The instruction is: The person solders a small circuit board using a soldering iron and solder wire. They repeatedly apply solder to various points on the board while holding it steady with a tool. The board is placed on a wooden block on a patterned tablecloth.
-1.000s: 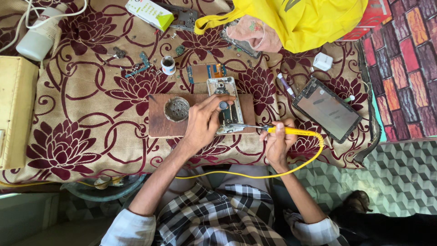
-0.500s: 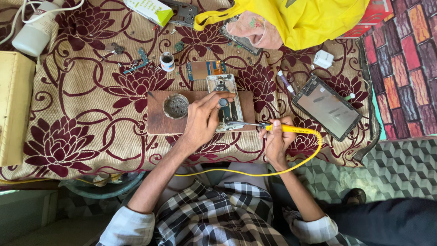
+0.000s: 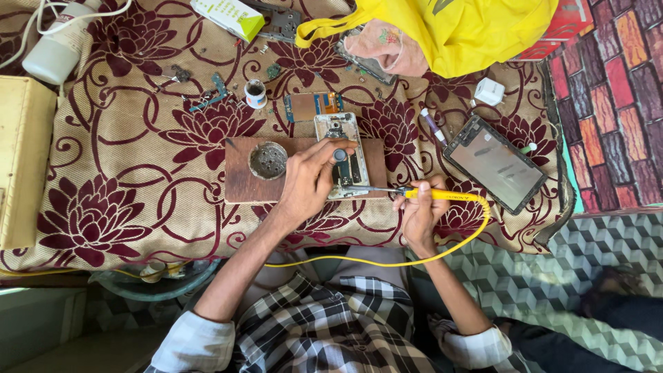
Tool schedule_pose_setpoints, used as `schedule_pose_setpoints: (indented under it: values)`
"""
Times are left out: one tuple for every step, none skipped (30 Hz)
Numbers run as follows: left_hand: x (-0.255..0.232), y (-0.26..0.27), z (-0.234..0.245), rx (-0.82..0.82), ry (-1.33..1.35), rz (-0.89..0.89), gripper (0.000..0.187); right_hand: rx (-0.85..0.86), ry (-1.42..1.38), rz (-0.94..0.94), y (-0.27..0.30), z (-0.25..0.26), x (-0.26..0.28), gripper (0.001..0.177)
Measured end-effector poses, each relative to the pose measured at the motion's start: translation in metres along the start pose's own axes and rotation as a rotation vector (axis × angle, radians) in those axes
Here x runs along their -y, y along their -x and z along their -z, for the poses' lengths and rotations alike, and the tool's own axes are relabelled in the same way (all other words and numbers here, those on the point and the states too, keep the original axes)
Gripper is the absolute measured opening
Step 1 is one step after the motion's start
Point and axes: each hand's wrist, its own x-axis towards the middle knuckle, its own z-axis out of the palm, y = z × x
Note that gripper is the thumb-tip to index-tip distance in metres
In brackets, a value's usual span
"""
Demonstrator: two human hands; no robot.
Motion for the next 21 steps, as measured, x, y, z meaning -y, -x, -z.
schedule_pose_setpoints:
  values:
    - [0.0,0.0,0.0,0.005,-0.002,0.023,0.04,-0.002,0.003,-0.001,0.0,0.0,0.0,0.023]
    - [-0.001,0.0,0.001,0.009,-0.005,0.045,0.04,-0.004,0.007,-0.002,0.001,0.0,0.0,0.023]
    - [-0.001,0.0,0.001,0.014,-0.007,0.068,0.039,-0.005,0.01,-0.004,0.001,-0.001,0.0,0.023]
    - [-0.002,0.0,0.001,0.003,-0.008,0.042,0.039,-0.03,-0.003,-0.004,0.0,-0.001,0.0,0.023]
    - [-0.002,0.0,0.001,-0.008,-0.01,0.015,0.039,-0.054,-0.017,-0.004,0.0,-0.002,0.0,0.023]
    - [-0.002,0.001,0.001,-0.018,-0.01,-0.011,0.039,-0.079,-0.03,-0.003,-0.001,-0.003,0.0,0.024]
    - [-0.001,0.001,0.001,-0.018,-0.015,-0.006,0.038,-0.083,-0.035,-0.01,-0.001,-0.004,0.001,0.023]
    - [0.0,0.001,0.0,-0.017,-0.023,-0.003,0.038,-0.088,-0.042,-0.015,-0.002,-0.005,0.002,0.023]
    - [0.001,0.002,0.0,-0.016,-0.03,0.0,0.037,-0.092,-0.049,-0.019,-0.004,-0.005,0.003,0.023]
    - [0.003,0.003,-0.001,-0.008,-0.041,0.027,0.04,-0.084,-0.051,-0.012,-0.004,-0.006,0.004,0.023]
    - [0.005,0.005,-0.002,-0.001,-0.052,0.053,0.043,-0.077,-0.054,-0.004,-0.004,-0.006,0.004,0.023]
    - [0.008,0.006,-0.003,0.007,-0.062,0.076,0.046,-0.071,-0.055,0.007,-0.004,-0.006,0.004,0.024]
    - [0.011,0.006,-0.004,-0.004,-0.053,0.068,0.043,-0.079,-0.068,0.014,-0.005,-0.007,0.004,0.025]
    - [0.014,0.006,-0.007,-0.015,-0.041,0.06,0.041,-0.086,-0.077,0.021,-0.005,-0.006,0.003,0.026]
    - [0.017,0.006,-0.01,-0.026,-0.029,0.052,0.039,-0.094,-0.087,0.028,-0.006,-0.005,0.003,0.027]
    - [0.019,0.005,-0.014,-0.095,0.029,0.035,0.033,-0.086,-0.097,0.034,-0.006,-0.004,0.003,0.027]
    - [0.021,0.004,-0.017,-0.163,0.088,0.018,0.028,-0.077,-0.107,0.04,-0.006,-0.004,0.002,0.028]
    - [0.022,0.003,-0.017,-0.229,0.146,0.001,0.025,-0.072,-0.119,0.045,-0.006,-0.004,0.0,0.029]
    - [0.023,0.004,-0.016,-0.32,0.125,-0.039,0.026,-0.08,-0.116,0.039,-0.007,-0.005,-0.002,0.028]
    - [0.023,0.006,-0.013,-0.405,0.109,-0.082,0.027,-0.095,-0.111,0.035,-0.007,-0.004,-0.003,0.028]
    - [0.023,0.008,-0.009,-0.49,0.093,-0.125,0.03,-0.11,-0.105,0.032,-0.006,-0.004,-0.004,0.028]
